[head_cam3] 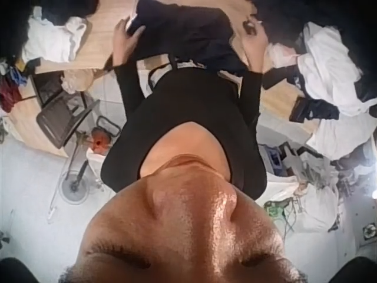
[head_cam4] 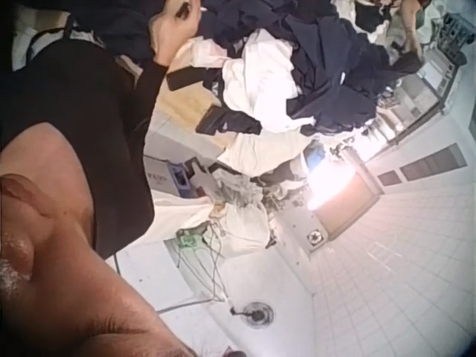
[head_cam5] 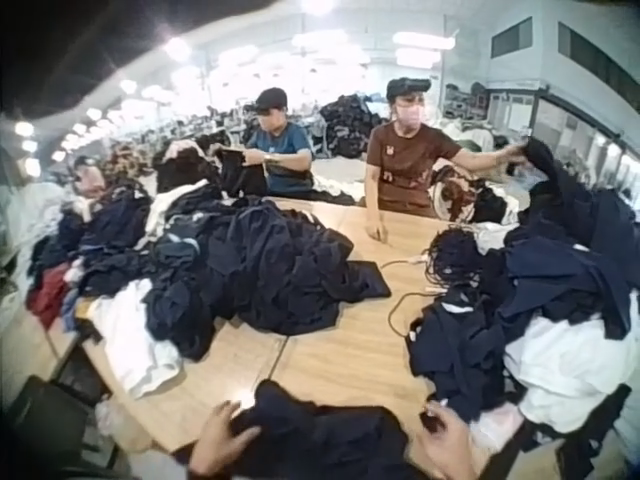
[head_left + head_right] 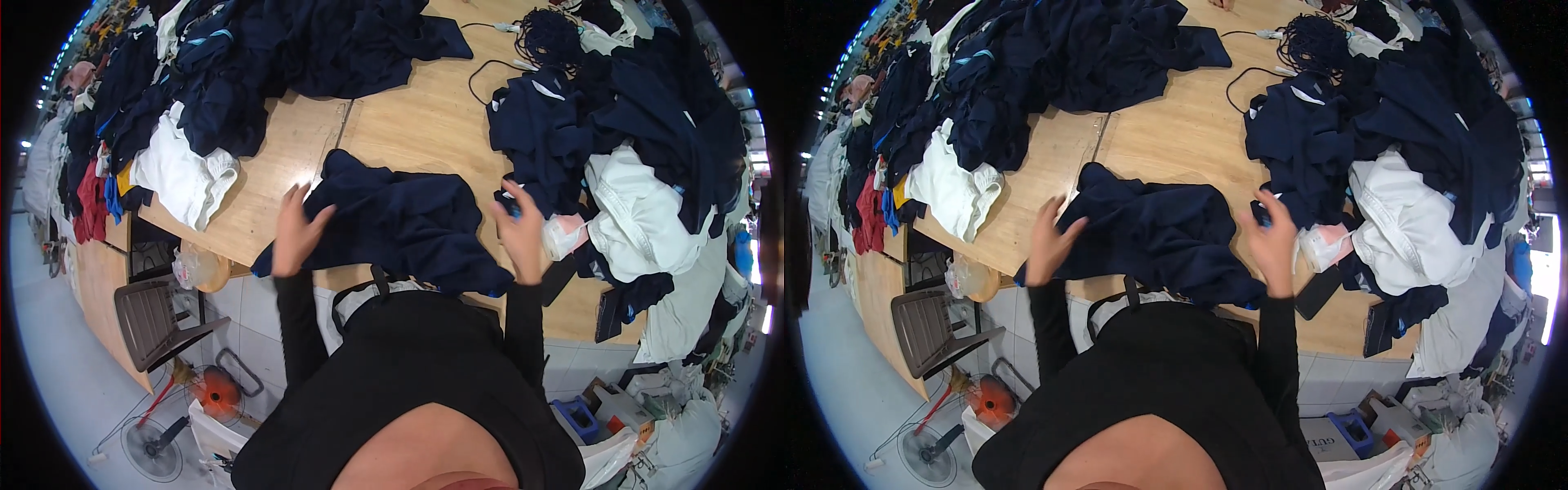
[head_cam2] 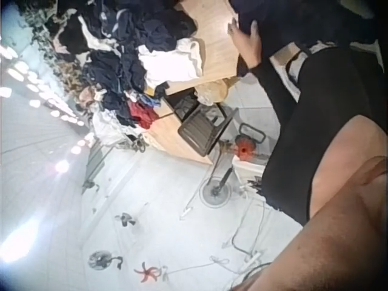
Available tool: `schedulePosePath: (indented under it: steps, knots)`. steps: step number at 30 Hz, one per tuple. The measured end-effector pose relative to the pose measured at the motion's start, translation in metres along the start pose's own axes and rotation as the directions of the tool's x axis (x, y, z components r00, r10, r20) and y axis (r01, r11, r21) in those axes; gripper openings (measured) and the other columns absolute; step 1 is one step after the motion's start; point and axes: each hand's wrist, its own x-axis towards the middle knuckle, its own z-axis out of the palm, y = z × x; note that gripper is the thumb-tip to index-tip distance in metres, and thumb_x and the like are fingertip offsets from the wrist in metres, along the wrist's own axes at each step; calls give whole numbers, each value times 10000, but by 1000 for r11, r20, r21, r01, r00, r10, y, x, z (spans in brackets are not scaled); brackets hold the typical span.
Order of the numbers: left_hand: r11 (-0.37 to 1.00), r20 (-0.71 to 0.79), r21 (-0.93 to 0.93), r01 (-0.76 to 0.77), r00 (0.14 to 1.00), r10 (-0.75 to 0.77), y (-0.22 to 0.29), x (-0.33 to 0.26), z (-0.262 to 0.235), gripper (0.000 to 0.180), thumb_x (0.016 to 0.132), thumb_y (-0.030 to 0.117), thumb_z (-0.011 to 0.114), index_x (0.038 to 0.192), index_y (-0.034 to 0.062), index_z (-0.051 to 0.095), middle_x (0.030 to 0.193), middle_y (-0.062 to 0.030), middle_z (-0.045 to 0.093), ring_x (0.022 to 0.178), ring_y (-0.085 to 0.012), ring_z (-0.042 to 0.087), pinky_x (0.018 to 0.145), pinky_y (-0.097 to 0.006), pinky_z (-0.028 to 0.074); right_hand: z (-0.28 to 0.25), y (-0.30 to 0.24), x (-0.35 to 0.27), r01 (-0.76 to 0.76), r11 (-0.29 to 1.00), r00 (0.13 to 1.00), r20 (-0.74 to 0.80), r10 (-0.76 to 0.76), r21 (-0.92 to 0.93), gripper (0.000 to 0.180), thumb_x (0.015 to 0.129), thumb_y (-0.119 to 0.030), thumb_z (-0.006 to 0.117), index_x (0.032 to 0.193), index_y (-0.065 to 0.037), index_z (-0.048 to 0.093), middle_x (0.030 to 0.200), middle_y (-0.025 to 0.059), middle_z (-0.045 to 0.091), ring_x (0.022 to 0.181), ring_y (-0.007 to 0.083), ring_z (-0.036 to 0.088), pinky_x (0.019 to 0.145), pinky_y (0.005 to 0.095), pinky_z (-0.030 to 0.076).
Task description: The recorder uses thread snips to remove loose threads from various blue garments on a factory table.
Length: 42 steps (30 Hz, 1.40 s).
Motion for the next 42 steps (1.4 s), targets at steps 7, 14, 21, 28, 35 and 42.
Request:
schedulePosePath:
  steps: [7, 14, 21, 28, 35, 42]
  knots:
    - [936, -73, -300, -182, 983, 167, 68, 43, 6, 195, 861, 27, 810, 1021, -29, 712, 919, -141, 671, 860, -271, 677, 813, -369, 543, 6, -17, 23, -182, 961, 979, 133, 157, 210, 223, 977, -161, 811, 1084, 29, 764, 892, 99, 745, 624, 156, 677, 592, 267, 526]
    - [881, 567, 452, -141, 807, -162, -45, -39, -77, 129, 791, 60, 845, 891, 38, 766, 903, -164, 768, 875, -347, 755, 791, -419, 594, -69, 15, 1, -218, 942, 968, -70, 243, 257, 173, 1029, -134, 762, 1128, 8, 759, 892, 42, 719, 599, 29, 526, 551, 201, 387]
    - [939, 266, -330, -92, 946, 186, 94, -16, -3, 234, 905, 104, 802, 1122, 31, 757, 1070, -155, 735, 1003, -369, 716, 868, -416, 576, 27, 18, -32, -132, 991, 968, 213, 132, -16, 448, 845, -158, 903, 1238, -2, 754, 1079, 164, 792, 992, 231, 756, 901, 343, 569]
    - [975, 445, -35, -221, 870, 213, 71, -24, 50, 331, 861, 208, 863, 1120, 60, 717, 1065, -136, 710, 1029, -321, 686, 898, -393, 567, -6, -1, -18, -166, 971, 975, 175, 136, 172, 201, 883, 8, 802, 1077, 23, 750, 861, 11, 717, 747, 83, 610, 689, 271, 485]
    - [905, 428, -256, -340, 799, 421, 59, -23, 78, 298, 837, 111, 849, 1094, 9, 735, 1283, -208, 698, 1169, -399, 689, 974, -459, 564, -25, -62, 7, -160, 912, 986, 10, 169, 379, 153, 987, 52, 695, 1139, 49, 709, 872, 12, 670, 628, 66, 599, 583, 228, 475]
    - [855, 184, -265, -447, 847, 499, 114, -17, 70, 224, 861, 78, 801, 1069, 23, 740, 1184, -157, 711, 1126, -381, 658, 935, -476, 534, -46, -49, -28, -220, 845, 975, 78, 209, 487, 164, 996, 41, 714, 1158, 66, 695, 938, 68, 707, 702, 111, 671, 686, 240, 547]
